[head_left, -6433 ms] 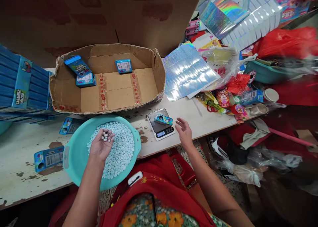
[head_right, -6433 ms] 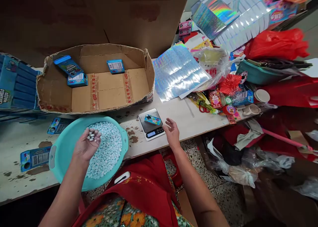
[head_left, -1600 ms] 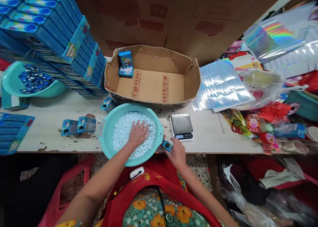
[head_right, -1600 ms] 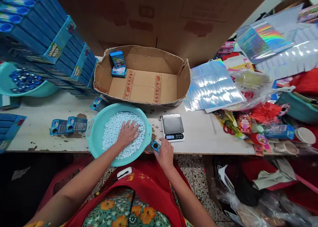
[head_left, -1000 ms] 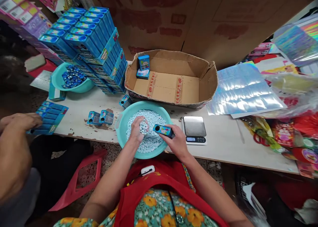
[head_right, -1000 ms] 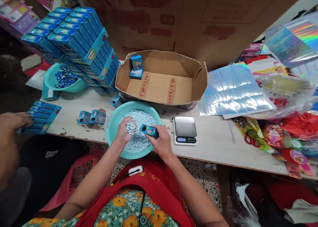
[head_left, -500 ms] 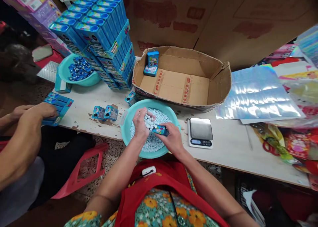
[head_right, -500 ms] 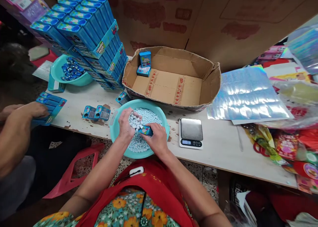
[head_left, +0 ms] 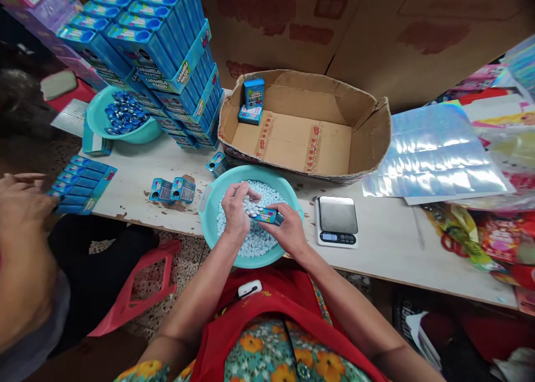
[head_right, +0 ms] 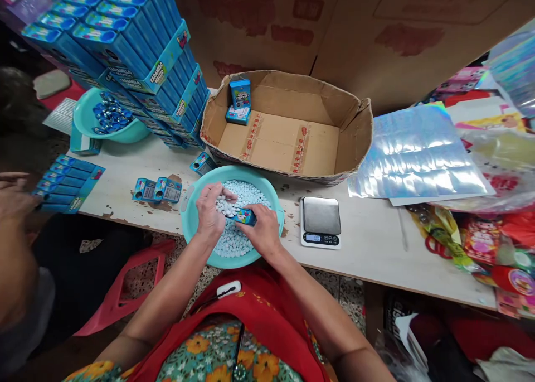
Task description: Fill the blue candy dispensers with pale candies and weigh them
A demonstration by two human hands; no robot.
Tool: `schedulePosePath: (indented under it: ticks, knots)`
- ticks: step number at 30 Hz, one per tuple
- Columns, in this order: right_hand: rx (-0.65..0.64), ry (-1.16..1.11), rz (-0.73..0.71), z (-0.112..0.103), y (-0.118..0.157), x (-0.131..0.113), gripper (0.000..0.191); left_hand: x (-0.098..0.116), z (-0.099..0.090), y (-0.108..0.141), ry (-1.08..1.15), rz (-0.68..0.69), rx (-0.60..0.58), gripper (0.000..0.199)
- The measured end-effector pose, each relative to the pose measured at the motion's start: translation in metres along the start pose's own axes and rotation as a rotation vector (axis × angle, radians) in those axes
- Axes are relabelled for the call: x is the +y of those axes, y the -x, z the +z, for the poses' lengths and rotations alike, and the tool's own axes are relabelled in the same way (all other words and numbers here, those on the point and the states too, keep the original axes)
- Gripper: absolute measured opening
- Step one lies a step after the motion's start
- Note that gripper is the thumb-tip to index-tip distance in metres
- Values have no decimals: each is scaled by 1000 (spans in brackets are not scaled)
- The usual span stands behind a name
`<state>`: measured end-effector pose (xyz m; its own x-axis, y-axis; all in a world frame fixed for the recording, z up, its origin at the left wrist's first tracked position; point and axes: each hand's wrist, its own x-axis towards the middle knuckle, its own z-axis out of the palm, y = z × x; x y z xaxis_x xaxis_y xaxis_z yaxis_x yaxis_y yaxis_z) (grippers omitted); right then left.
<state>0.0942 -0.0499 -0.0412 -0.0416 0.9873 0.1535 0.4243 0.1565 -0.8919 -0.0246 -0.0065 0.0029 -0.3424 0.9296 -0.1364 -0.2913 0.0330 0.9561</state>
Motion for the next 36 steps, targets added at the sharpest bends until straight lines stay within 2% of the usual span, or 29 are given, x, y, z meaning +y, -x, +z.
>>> schedulePosePath:
  ticks: [10, 17, 20, 22, 23, 26, 28, 30, 33, 34, 36]
  knots:
    - [19, -45, 10, -5, 2, 3, 32, -5, 2, 1, -23, 16, -4, 21]
    - [22, -94, 45, 5, 0, 10, 32, -10, 8, 16, -62, 6, -137, 19]
    - [33, -172, 113, 2, -2, 15, 31, -6, -3, 7, -109, 21, -166, 21]
    - [65, -228, 135, -7, 2, 17, 32, -8, -20, -11, -260, 77, -117, 25]
    - [93, -253, 134, -13, 4, 18, 33, -12, -31, -21, -410, 117, -104, 27]
    - [147, -289, 116, -30, 11, 19, 34, -37, -55, -43, -1047, 231, -132, 29]
    - [162, -278, 118, -35, 12, 21, 33, -61, -60, -44, -1410, 268, -127, 34]
    - [181, -262, 118, -35, 8, 23, 33, -82, -57, -36, -1607, 253, -176, 33]
    - [182, -245, 112, -31, 1, 24, 32, -99, -50, -25, -1596, 201, -338, 20]
    - [173, -243, 113, -29, -1, 25, 32, -99, -50, -24, -1515, 183, -342, 15]
    - [158, -237, 109, -27, -3, 26, 31, -91, -51, -25, -1245, 104, -248, 14]
